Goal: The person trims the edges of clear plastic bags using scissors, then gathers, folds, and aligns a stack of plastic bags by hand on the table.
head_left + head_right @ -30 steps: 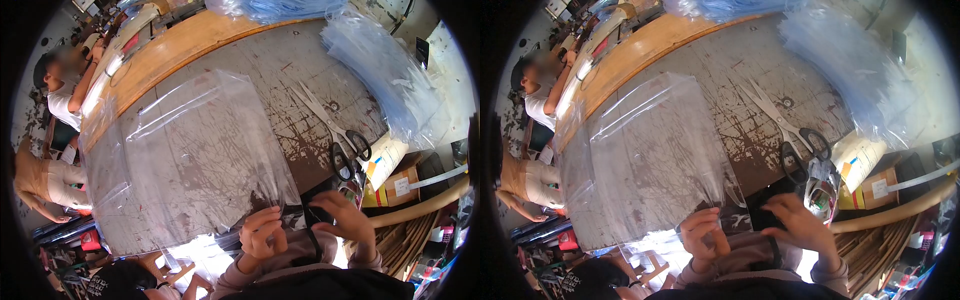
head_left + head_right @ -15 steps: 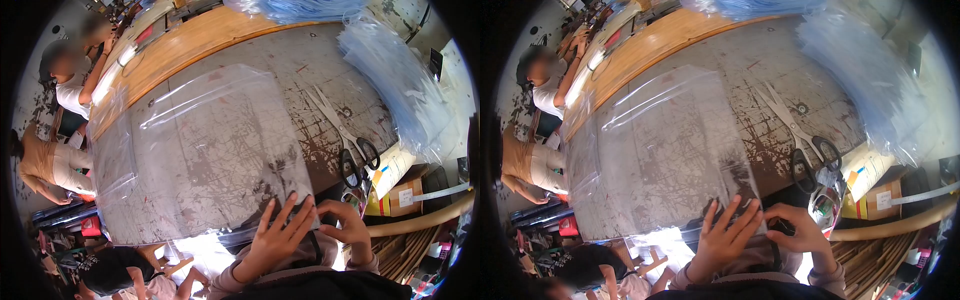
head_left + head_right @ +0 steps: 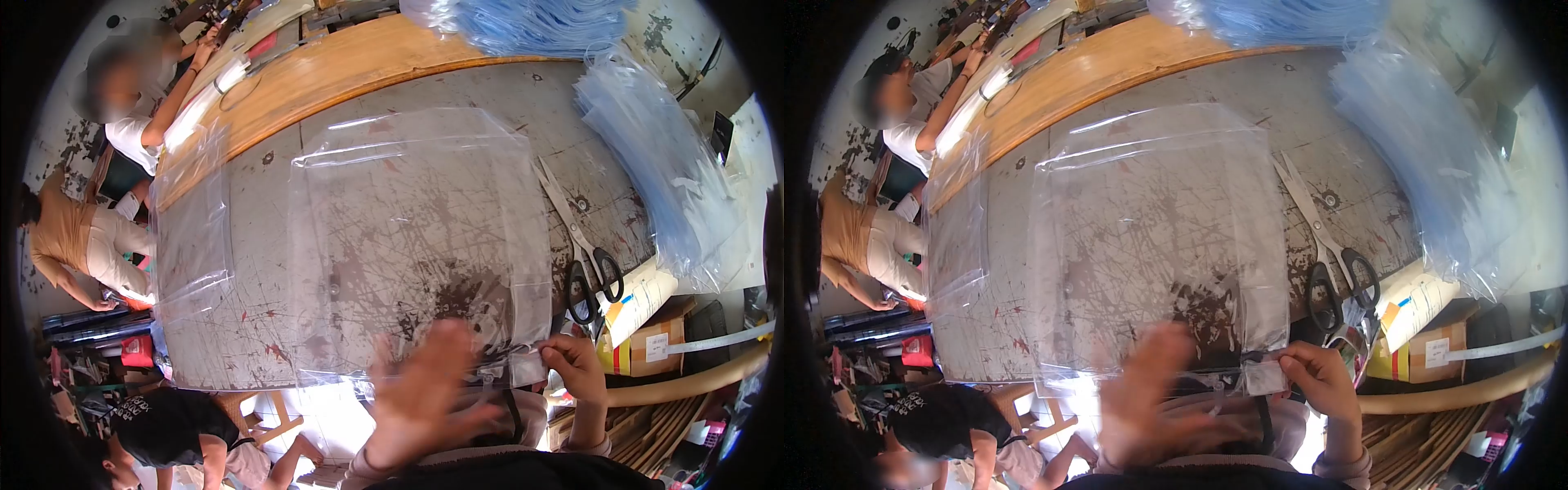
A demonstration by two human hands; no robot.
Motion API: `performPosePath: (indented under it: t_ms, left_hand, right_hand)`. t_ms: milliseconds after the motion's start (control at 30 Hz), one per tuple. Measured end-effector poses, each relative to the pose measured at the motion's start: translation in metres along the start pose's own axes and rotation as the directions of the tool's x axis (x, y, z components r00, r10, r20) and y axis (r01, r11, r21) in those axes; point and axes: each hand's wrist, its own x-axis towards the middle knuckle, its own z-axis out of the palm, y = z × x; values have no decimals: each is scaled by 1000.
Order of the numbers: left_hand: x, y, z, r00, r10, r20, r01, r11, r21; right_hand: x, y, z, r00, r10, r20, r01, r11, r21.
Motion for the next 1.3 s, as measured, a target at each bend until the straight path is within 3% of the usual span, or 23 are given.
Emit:
performPosePath:
  t_ms: [33,67,100,133,200,267,333,367,400,467,533,700,733,867,967,1033,1100,1167,1267,1300]
  left_hand:
    - [-12,-13,-11,973,-134,-188,142,989,29]
    - [-23,-30,-17,864,-258,-433,385,892,236]
    - [-26,-41,-27,758,-303,-578,549,775,314]
    - [-31,-55,-35,766,-260,-588,573,690,442]
    - [-37,-60,-36,738,-440,-511,616,748,246]
    - [-32,-49,-27,743,-393,-541,594,760,264]
    - [-26,-36,-19,745,-365,-559,579,770,269]
    - [-23,-29,-16,788,-312,-531,539,767,349]
    - [-19,-22,-13,828,-258,-498,493,758,427]
    - [-11,-13,-4,841,-222,-493,442,808,390]
    - [-8,-10,0,921,-202,-332,341,829,443]
    - [-8,-11,0,955,-152,-253,269,806,528]
    - [-8,-11,1,944,-163,-286,287,832,474]
    - [-9,-11,1,923,-187,-336,304,890,339]
    - [-11,-13,1,917,-208,-340,308,911,273]
    - [-14,-15,2,911,-207,-357,298,928,222]
    - [-15,-14,1,904,-206,-374,285,944,168]
    - [-17,-12,-1,886,-300,-353,322,947,2]
    - [-29,-27,1,885,-171,-433,241,964,111]
    - [-33,-32,-2,899,-106,-425,226,943,244]
  right_hand:
    - [0,-1,1,997,-52,-56,49,997,-60]
    - [0,-2,3,988,-110,-107,97,988,-121]
    - [0,-4,6,983,-126,-137,114,989,-92]
    - [0,-4,6,983,-127,-132,116,989,-86]
    - [-1,-4,4,979,-142,-147,131,988,-81]
    - [-1,-9,5,978,-156,-141,146,986,-83]
    - [-6,-10,7,956,-167,-240,126,976,-176]
    - [-7,-15,11,956,-166,-242,124,976,-180]
    - [-7,-22,17,963,-122,-240,96,989,-116]
    - [-7,-27,20,969,-78,-233,67,996,-53]
    - [-6,-27,19,972,-113,-208,91,990,-112]
    - [-5,-22,15,973,-123,-195,91,982,-165]
    - [-5,-19,13,971,-149,-187,104,968,-229]
    - [-5,-27,18,975,-118,-189,78,975,-206]
    - [-3,-27,21,960,-45,-276,29,998,-60]
    - [0,-12,9,947,-276,-164,209,917,-340]
    - [-4,-20,12,958,-208,-199,150,951,-271]
    - [-4,-28,18,962,-140,-232,94,975,-201]
    - [-4,-29,21,948,-152,-281,114,983,-146]
    - [-4,-26,21,937,-138,-321,114,989,-93]
